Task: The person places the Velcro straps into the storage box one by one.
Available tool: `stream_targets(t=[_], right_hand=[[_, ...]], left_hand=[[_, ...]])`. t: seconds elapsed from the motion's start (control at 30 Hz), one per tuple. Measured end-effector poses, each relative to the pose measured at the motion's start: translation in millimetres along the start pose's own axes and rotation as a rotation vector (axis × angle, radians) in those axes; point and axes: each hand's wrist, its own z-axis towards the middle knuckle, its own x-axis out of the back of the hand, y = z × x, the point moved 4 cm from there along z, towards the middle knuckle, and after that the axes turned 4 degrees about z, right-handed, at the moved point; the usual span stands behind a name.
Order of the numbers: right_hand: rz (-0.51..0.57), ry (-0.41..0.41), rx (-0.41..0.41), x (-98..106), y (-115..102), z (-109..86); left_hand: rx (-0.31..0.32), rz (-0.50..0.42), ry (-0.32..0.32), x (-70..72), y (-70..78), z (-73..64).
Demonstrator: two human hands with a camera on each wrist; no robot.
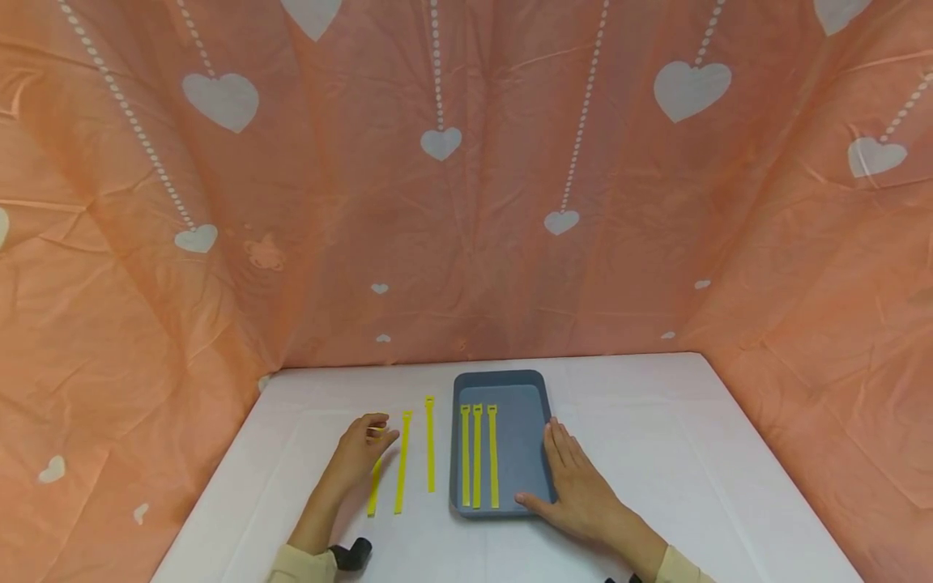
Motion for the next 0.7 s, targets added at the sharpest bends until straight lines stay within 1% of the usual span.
stream_targets(t=[0.1, 0.23, 0.37, 0.7], right_hand=[[-0.005, -0.027, -0.007, 0, 0, 1.0], [0.000, -0.034, -0.011, 0, 0, 1.0], [0.003, -0.019, -0.006, 0, -1, 0.5], [0.004, 0.032, 0.009, 4, -4, -1.4]], left_hand=[[0.014, 0.004, 0.013, 2.4, -4.7, 3.7], [0.014, 0.003, 0.029, 5.4, -8.7, 7.9], [0.025, 0.010, 0.037, 7.8, -12.3, 11.6], [0.068, 0.013, 0.027, 8.6, -22.3, 19.7]])
